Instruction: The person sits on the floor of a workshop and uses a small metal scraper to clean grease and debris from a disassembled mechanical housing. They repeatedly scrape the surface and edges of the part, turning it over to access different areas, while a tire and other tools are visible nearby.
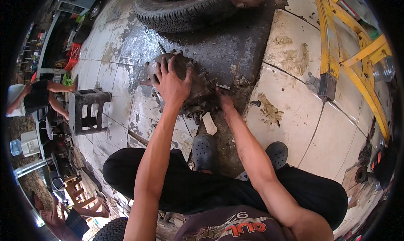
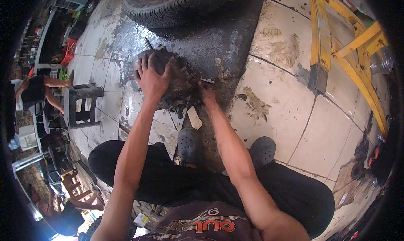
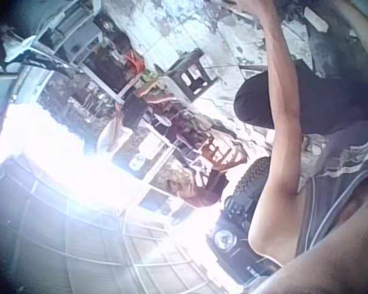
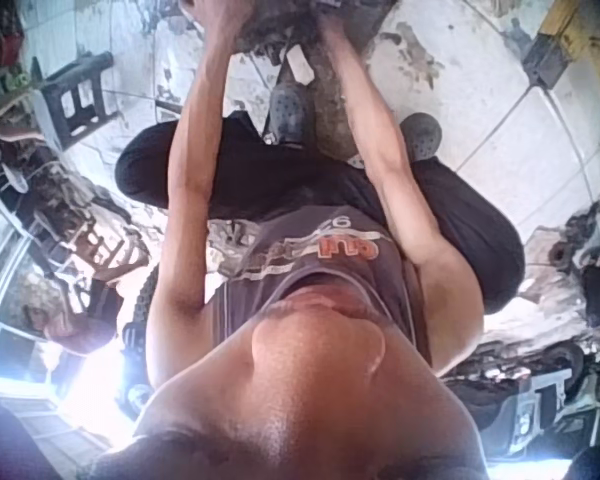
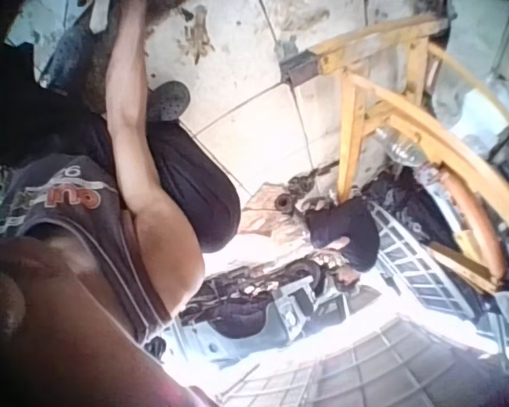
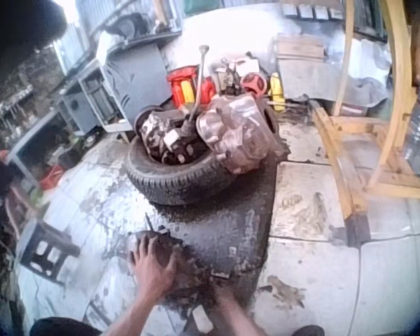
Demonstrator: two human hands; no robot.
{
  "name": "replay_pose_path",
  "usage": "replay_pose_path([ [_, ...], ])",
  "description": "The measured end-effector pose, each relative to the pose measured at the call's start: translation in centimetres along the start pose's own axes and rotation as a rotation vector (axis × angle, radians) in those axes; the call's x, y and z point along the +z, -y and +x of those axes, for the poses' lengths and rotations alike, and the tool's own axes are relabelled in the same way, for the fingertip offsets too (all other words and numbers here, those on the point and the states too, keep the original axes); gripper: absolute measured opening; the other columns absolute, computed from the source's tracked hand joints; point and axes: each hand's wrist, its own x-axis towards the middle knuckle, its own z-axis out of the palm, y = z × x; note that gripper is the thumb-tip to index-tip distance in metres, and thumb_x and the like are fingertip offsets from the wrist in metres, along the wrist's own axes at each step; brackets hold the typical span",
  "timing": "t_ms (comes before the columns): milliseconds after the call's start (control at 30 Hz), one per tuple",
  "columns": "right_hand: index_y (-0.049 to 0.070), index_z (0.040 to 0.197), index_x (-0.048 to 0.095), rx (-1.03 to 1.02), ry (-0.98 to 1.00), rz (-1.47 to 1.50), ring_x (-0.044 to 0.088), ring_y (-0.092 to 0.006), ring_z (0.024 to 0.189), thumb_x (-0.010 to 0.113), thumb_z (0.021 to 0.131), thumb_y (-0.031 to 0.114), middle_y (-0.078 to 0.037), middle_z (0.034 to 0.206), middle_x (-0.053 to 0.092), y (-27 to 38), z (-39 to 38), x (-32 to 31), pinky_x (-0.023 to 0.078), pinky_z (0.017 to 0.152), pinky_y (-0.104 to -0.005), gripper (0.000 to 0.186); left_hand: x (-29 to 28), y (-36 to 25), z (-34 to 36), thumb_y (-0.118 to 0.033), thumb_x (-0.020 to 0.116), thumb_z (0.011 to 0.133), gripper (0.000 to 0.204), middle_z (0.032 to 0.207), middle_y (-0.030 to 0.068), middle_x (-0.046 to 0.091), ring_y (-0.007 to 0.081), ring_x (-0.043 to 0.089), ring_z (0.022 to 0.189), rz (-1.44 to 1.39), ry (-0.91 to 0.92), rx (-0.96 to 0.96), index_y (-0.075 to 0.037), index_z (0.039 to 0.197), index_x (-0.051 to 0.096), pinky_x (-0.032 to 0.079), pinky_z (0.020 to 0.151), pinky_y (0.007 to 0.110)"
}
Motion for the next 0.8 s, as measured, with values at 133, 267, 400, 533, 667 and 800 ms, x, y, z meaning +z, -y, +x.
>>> replay_pose_path([
  [133, 0.002, 0.114, 0.063, 0.09, 0.049, -0.081, 0.058, -0.0223, 0.082, 0.055, 0.098, 0.05, -0.01, 0.097, 0.064, 0.8, 0.9, -1.6, 0.047, 0.068, -0.0369, 0.051, 0.0, -0.6, 0.0, -0.051, 0.064, 0.086, 0.069, 0.154, 0.0135, 0.036, 0.0346, 0.025, 0.146, 0.002, 0.0, 0.002, -0.015, 0.142, 0.047, 0.013, 0.117, 0.056],
  [267, 0.002, 0.12, 0.06, 0.102, -0.031, 0.039, 0.06, -0.0249, 0.1, 0.057, 0.097, 0.05, -0.015, 0.114, 0.064, 1.2, 0.2, -0.1, 0.05, 0.083, -0.039, 0.054, -0.2, -0.6, 0.2, -0.05, 0.063, 0.086, 0.068, 0.154, 0.0148, 0.036, 0.0343, 0.025, 0.146, -0.006, 0.017, -0.005, -0.014, 0.141, 0.047, 0.013, 0.117, 0.056],
  [400, 0.003, 0.132, 0.054, 0.198, 0.05, 0.057, 0.056, -0.0258, 0.114, 0.062, 0.094, 0.049, -0.015, 0.131, 0.057, 3.3, -3.1, 1.3, 0.047, 0.092, -0.0429, 0.06, -0.2, 0.0, -0.2, -0.051, 0.064, 0.086, 0.069, 0.154, 0.0149, 0.035, 0.0344, 0.024, 0.146, -0.002, 0.021, -0.029, -0.014, 0.142, 0.047, 0.013, 0.117, 0.056],
  [533, 0.004, 0.141, 0.049, 0.223, 0.098, 0.136, 0.05, -0.0269, 0.125, 0.065, 0.092, 0.05, -0.013, 0.142, 0.051, 2.6, 0.5, 0.0, 0.041, 0.102, -0.045, 0.07, 0.1, -1.2, 0.4, -0.051, 0.064, 0.085, 0.07, 0.155, 0.0148, 0.035, 0.0348, 0.023, 0.147, -0.03, 0.027, -0.003, -0.015, 0.143, 0.046, 0.011, 0.117, 0.057],
  [667, 0.006, 0.131, 0.056, 0.277, 0.097, 0.045, 0.052, -0.022, 0.108, 0.064, 0.092, 0.051, -0.007, 0.124, 0.057, 3.5, -1.7, 0.8, 0.042, 0.09, -0.0396, 0.06, -0.2, -0.1, 0.0, -0.052, 0.064, 0.085, 0.07, 0.155, 0.0149, 0.035, 0.035, 0.023, 0.147, -0.034, 0.016, -0.001, -0.015, 0.142, 0.047, 0.01, 0.117, 0.057],
  [800, 0.012, 0.11, 0.068, 0.216, 0.056, 0.091, 0.055, -0.0091, 0.066, 0.064, 0.094, 0.046, 0.003, 0.086, 0.066, 3.8, -1.5, 1.3, 0.044, 0.057, -0.0259, 0.038, 0.2, -0.1, -0.2, -0.052, 0.063, 0.086, 0.07, 0.155, 0.0151, 0.035, 0.0353, 0.023, 0.147, -0.046, 0.016, -0.007, -0.015, 0.143, 0.046, 0.009, 0.117, 0.059],
])
